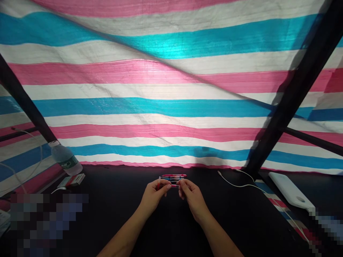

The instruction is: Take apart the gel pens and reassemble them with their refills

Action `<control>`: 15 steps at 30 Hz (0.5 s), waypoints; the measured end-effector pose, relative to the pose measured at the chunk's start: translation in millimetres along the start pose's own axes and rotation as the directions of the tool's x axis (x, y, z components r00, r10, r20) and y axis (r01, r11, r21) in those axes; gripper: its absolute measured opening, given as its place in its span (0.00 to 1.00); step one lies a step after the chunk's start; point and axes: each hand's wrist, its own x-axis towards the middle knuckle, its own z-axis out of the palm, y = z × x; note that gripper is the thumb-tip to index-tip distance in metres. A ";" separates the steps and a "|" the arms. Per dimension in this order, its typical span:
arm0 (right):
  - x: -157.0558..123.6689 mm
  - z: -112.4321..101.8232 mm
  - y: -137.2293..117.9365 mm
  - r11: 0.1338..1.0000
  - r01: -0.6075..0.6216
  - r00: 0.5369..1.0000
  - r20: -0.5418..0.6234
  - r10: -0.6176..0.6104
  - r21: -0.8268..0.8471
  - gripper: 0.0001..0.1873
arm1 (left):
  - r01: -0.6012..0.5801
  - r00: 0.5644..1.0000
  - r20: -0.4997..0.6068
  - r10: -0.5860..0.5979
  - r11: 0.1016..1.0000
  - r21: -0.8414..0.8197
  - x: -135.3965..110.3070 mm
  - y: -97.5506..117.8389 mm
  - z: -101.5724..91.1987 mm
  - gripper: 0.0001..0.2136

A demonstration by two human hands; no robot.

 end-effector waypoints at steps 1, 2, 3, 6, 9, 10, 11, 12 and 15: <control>-0.9 0.5 -0.6 1.000 -0.011 1.000 0.024 0.012 -0.018 0.22 | -0.008 1.000 0.001 0.008 1.000 0.007 -0.3 0.7 0.0 0.13; -1.9 1.0 -1.4 0.999 -0.022 0.998 0.051 0.024 -0.037 0.22 | -0.019 1.000 0.001 0.019 1.000 0.012 -0.6 1.8 -0.1 0.13; -3.0 1.5 -2.2 0.998 -0.028 0.996 0.080 0.032 -0.055 0.22 | -0.032 0.999 0.004 0.032 0.999 0.015 -1.0 3.3 -0.2 0.13; -6.0 2.9 -4.0 0.995 -0.016 0.984 0.175 0.033 -0.098 0.20 | -0.081 0.996 0.044 0.081 0.997 -0.002 -2.7 9.4 -0.4 0.12; -7.8 4.1 -4.1 0.995 0.009 0.973 0.229 0.015 -0.101 0.18 | -0.076 0.994 0.078 0.080 0.996 -0.049 -4.7 13.5 -0.6 0.14; -8.1 4.5 -4.0 0.996 0.016 0.972 0.234 0.006 -0.091 0.18 | -0.049 0.994 0.089 0.055 0.996 -0.072 -5.0 13.5 -0.7 0.16; -8.3 4.8 -4.0 0.997 0.021 0.973 0.231 -0.002 -0.079 0.17 | -0.009 0.995 0.102 0.020 0.994 -0.106 -5.0 12.6 -0.9 0.18; -8.4 5.2 -4.3 0.997 0.023 0.975 0.223 -0.007 -0.067 0.17 | 0.037 0.993 0.118 -0.020 0.988 -0.149 -4.6 11.0 -1.2 0.20; -8.1 6.6 -6.9 1.000 0.012 0.981 0.192 -0.008 -0.019 0.16 | 0.140 0.981 0.163 -0.102 0.961 -0.237 -2.5 4.1 -3.1 0.23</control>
